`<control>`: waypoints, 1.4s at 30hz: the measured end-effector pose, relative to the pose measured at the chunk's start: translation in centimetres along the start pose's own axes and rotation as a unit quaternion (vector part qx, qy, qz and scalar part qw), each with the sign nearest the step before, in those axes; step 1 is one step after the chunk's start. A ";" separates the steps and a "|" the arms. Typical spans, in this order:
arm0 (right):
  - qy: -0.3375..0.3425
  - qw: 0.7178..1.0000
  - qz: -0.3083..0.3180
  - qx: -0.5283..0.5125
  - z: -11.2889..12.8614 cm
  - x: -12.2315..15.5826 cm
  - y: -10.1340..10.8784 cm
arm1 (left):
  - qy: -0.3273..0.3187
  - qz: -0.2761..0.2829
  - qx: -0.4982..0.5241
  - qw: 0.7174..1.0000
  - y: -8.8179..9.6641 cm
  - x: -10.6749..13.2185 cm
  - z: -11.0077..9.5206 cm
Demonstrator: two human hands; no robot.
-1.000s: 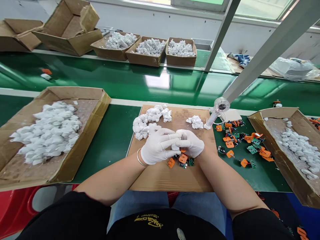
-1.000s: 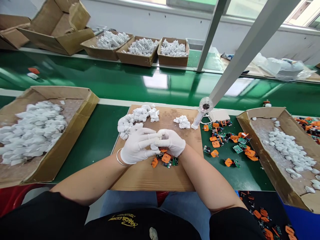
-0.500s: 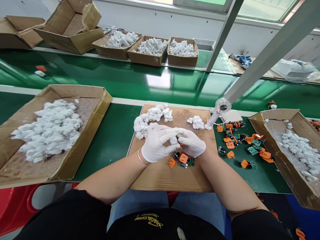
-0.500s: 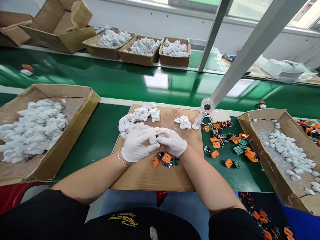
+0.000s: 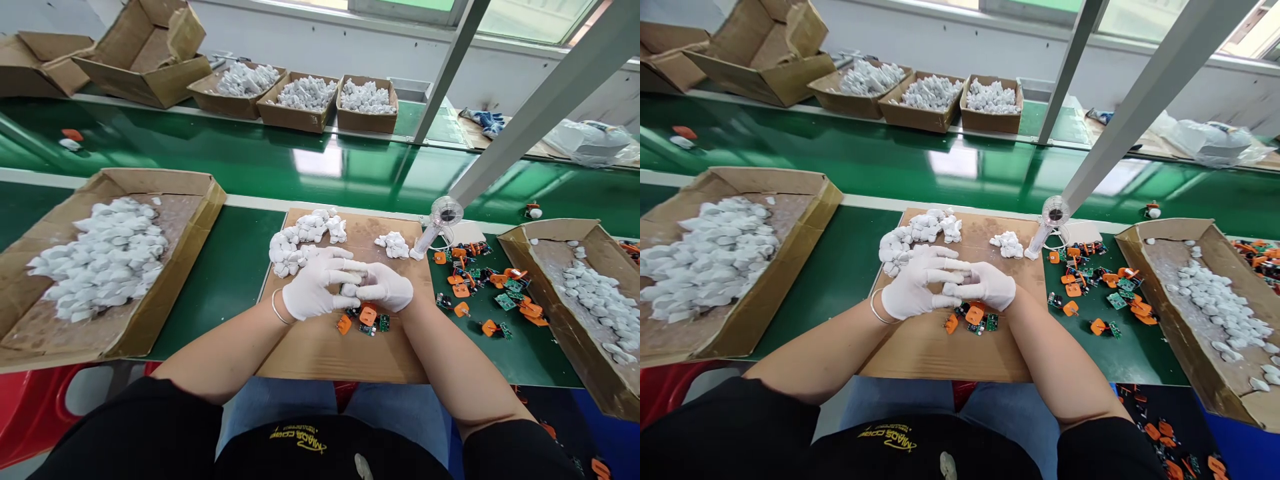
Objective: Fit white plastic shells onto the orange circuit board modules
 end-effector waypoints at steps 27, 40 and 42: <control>-0.029 0.996 -0.069 0.044 -1.0 0.0 0.1 | 0.005 0.000 -0.002 1.000 -0.7 0.1 -0.4; -0.019 0.990 -0.112 0.085 -0.3 0.0 0.3 | 0.013 0.007 -0.035 0.999 -0.8 0.2 -0.5; -0.016 0.987 -0.130 0.089 -0.3 0.0 0.7 | 0.030 -0.025 -0.037 0.999 -0.2 0.3 -0.2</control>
Point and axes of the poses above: each hand's wrist, its own x-axis away from the middle knuckle, its own y-axis out of the back of the hand, z = x × y, the point moved 10 cm from there along -x, towards the middle knuckle, and after that the axes turned 5 degrees about x, right-handed, at the moved point
